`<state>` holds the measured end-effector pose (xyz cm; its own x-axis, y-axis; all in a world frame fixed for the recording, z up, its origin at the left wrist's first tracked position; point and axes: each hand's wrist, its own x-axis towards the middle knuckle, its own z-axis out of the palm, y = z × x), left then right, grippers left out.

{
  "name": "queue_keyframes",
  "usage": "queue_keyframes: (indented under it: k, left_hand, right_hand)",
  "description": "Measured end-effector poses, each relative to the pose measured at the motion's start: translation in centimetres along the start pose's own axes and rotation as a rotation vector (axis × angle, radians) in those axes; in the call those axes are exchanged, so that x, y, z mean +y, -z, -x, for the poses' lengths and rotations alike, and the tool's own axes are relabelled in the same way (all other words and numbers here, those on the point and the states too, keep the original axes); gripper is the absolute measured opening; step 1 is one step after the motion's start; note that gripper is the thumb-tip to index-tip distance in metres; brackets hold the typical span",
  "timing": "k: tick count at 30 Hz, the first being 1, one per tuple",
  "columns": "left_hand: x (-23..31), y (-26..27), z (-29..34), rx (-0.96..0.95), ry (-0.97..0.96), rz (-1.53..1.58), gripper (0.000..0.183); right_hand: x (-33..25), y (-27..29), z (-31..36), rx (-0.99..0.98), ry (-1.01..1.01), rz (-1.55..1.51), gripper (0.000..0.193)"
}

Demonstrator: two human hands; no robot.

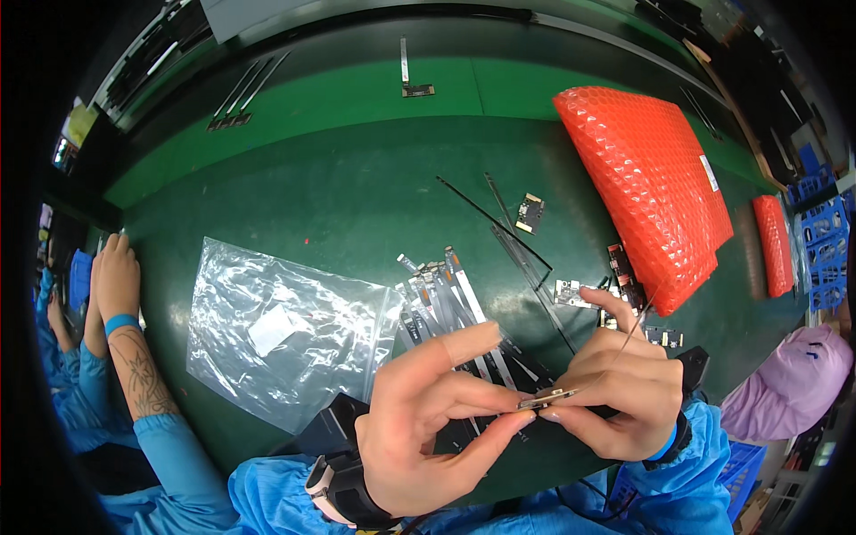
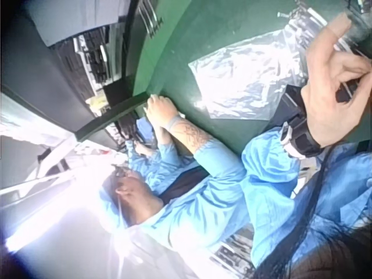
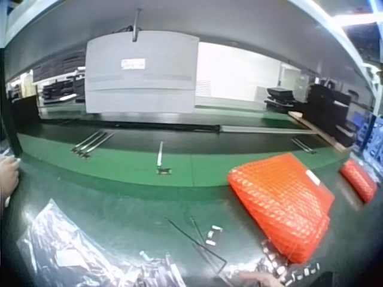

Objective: The person assembles small circuit boards by hand, connecting ribbon cables and antenna cables to them.

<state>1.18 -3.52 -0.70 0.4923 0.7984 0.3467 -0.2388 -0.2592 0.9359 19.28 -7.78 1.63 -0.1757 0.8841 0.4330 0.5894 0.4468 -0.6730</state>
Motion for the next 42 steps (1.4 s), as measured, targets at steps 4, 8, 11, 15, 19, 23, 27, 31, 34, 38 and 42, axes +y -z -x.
queue_keyframes:
  k: [4,8,11,15,19,23,27,31,34,38,42]
  left_hand:
    - [-0.6,-0.3,0.6,0.002,-0.082,-0.061,0.06]
    - [1.8,-0.1,-0.4,-0.015,-0.054,-0.189,0.042]
    - [3.9,0.4,-1.3,-0.019,-0.237,-0.431,0.028]
    - [5.3,0.3,0.6,0.08,-0.619,-1.061,0.037]
    - [3.3,-1.9,-0.3,0.041,-1.076,-0.761,0.028]
    - [3.2,-2.3,0.7,0.155,-1.11,-0.698,0.032]
    - [4.8,-1.9,2.7,0.189,-0.471,-0.12,0.047]
    - [5.8,-0.5,4.9,0.219,0.206,0.434,0.066]
    - [6.0,-0.2,4.5,0.06,0.494,0.705,0.077]
    - [6.8,-0.3,2.8,-0.18,0.626,0.863,0.089]
    - [7.3,-0.5,2.7,-0.156,0.588,0.72,0.09]
  right_hand:
    - [0.0,0.2,-0.1,-0.062,-0.096,-0.099,0.013]
    - [-1.1,0.9,0.0,-0.084,-0.144,-0.008,0.017]
    - [-3.1,1.2,-0.6,0.238,-0.085,0.327,0.026]
    - [-4.2,3.0,2.6,0.183,-0.077,-0.244,0.036]
    - [-5.9,1.3,3.6,0.02,-0.45,-1.019,0.036]
    - [-7.1,2.0,3.7,0.021,-0.623,-0.985,0.016]
    - [-6.4,3.1,5.3,0.032,-0.527,-0.945,0.013]
    - [-6.3,3.0,5.6,-0.01,-0.501,-0.859,0.011]
    - [-6.2,3.1,5.7,-0.133,-0.497,-0.752,0.01]
    - [-6.1,2.9,6.4,-0.16,-0.562,-0.722,0.009]
    - [-6.2,2.8,6.3,-0.157,-0.578,-0.735,0.008]
